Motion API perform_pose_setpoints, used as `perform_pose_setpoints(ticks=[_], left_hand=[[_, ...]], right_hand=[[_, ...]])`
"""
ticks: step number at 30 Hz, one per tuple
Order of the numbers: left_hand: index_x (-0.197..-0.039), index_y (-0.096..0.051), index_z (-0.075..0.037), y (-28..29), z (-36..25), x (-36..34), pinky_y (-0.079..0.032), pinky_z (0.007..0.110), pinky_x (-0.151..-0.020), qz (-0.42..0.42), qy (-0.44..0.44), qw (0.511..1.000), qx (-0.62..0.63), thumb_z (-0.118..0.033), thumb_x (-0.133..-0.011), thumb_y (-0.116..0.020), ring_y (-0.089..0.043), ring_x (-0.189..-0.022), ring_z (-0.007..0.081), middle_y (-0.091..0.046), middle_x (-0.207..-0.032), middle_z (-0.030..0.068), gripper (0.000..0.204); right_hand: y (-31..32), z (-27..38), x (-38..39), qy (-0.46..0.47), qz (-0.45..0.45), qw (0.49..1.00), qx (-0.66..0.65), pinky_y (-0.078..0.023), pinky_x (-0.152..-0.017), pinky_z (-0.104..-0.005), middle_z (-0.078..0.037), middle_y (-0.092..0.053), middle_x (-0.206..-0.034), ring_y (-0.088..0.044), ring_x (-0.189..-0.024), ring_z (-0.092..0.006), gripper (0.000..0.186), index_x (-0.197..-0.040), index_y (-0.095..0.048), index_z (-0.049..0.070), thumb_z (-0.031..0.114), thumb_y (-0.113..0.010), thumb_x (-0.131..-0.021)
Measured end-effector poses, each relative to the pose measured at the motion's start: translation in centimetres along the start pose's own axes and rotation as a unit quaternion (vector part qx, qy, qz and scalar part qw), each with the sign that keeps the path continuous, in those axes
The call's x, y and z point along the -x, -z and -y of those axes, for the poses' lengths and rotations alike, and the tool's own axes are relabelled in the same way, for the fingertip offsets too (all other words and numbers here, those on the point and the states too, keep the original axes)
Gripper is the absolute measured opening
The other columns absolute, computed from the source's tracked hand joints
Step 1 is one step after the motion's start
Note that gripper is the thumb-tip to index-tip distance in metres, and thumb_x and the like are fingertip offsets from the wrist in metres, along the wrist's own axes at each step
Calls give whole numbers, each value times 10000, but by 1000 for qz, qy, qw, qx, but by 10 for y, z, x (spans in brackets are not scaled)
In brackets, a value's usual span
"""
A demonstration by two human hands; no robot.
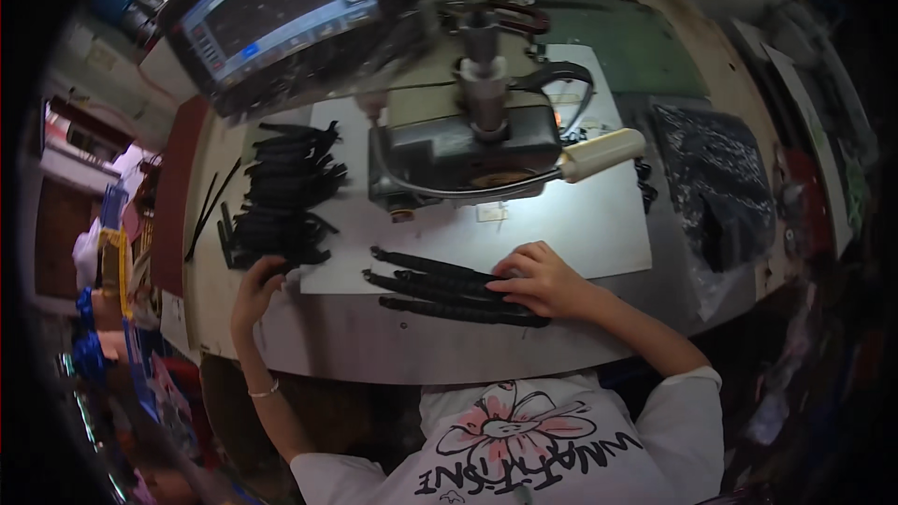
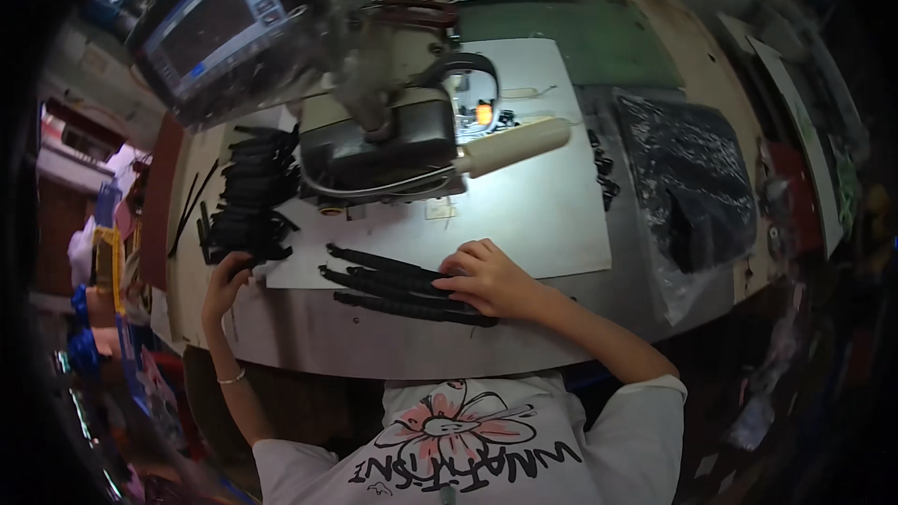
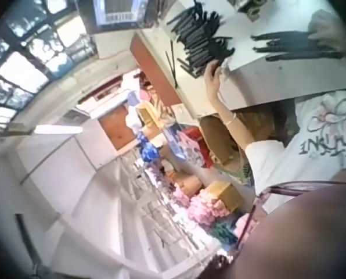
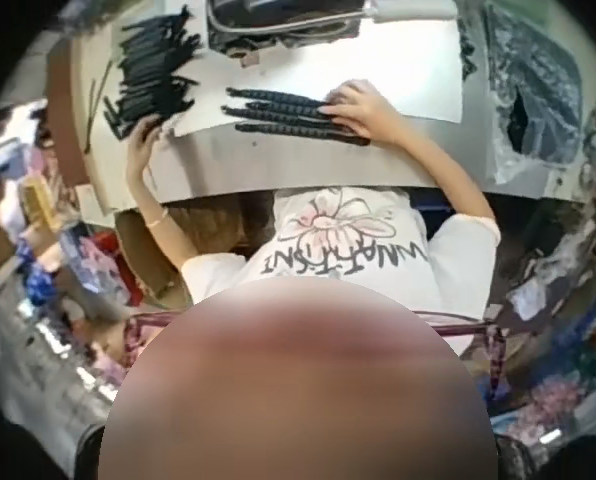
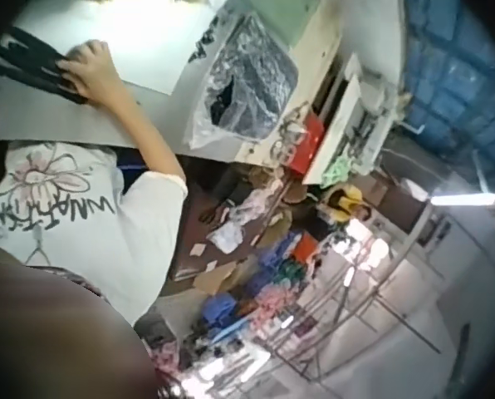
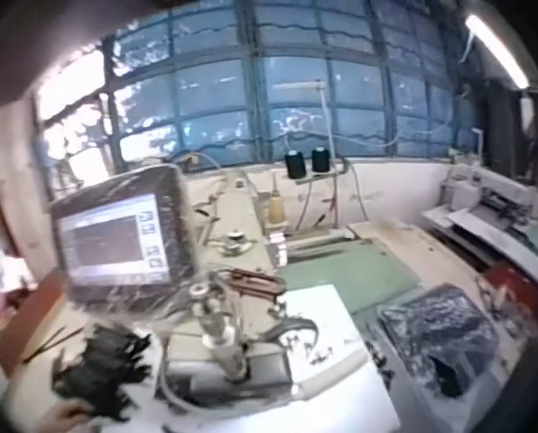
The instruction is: Attaching plastic buckles to black straps using an industrial automated sewing machine.
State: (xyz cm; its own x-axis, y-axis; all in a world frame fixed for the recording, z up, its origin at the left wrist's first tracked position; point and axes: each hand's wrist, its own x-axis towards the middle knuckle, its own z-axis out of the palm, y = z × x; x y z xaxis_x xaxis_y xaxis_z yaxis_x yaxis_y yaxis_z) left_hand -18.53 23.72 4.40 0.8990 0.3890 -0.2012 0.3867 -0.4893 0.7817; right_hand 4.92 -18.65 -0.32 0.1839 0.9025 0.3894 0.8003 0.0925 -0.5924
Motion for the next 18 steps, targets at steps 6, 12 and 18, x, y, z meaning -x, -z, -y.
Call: perform_pose_setpoints(ticks=[6, 12, 18], left_hand=[[-1144, -512, -34, -69, -89, -26, -401, 216, -611, 130, -60, 990, 16, 77, -798, -453, -498, -699, 97, -569, -885, 63, 368], [-1100, -575, -86, -163, -154, -63, -450, 286, -738, 180, -184, 966, -23, -105, -818, -564, -588, -792, 190, -608, -908, 77, 283], [-959, -671, -179, -218, -162, -75, -431, 277, -680, 130, -208, 963, -115, -307, -763, -657, -548, -757, 199, -526, -778, 40, 235]], right_hand=[[14, -15, 3, -58, -66, 992, -94, -416, -763, -324, -69, -584, -932, -533, -851, -239, 161, -934, -625, 74, 123, -631, -781], [75, -100, 8, -192, -247, 948, 54, -411, -790, -348, -108, -597, -900, -518, -886, -269, 130, -871, -627, -3, 93, -600, -786], [94, -143, -11, -212, -138, 955, 158, -416, -838, -334, -86, -557, -944, -489, -947, -265, 189, -900, -609, 59, -2, -539, -736]])
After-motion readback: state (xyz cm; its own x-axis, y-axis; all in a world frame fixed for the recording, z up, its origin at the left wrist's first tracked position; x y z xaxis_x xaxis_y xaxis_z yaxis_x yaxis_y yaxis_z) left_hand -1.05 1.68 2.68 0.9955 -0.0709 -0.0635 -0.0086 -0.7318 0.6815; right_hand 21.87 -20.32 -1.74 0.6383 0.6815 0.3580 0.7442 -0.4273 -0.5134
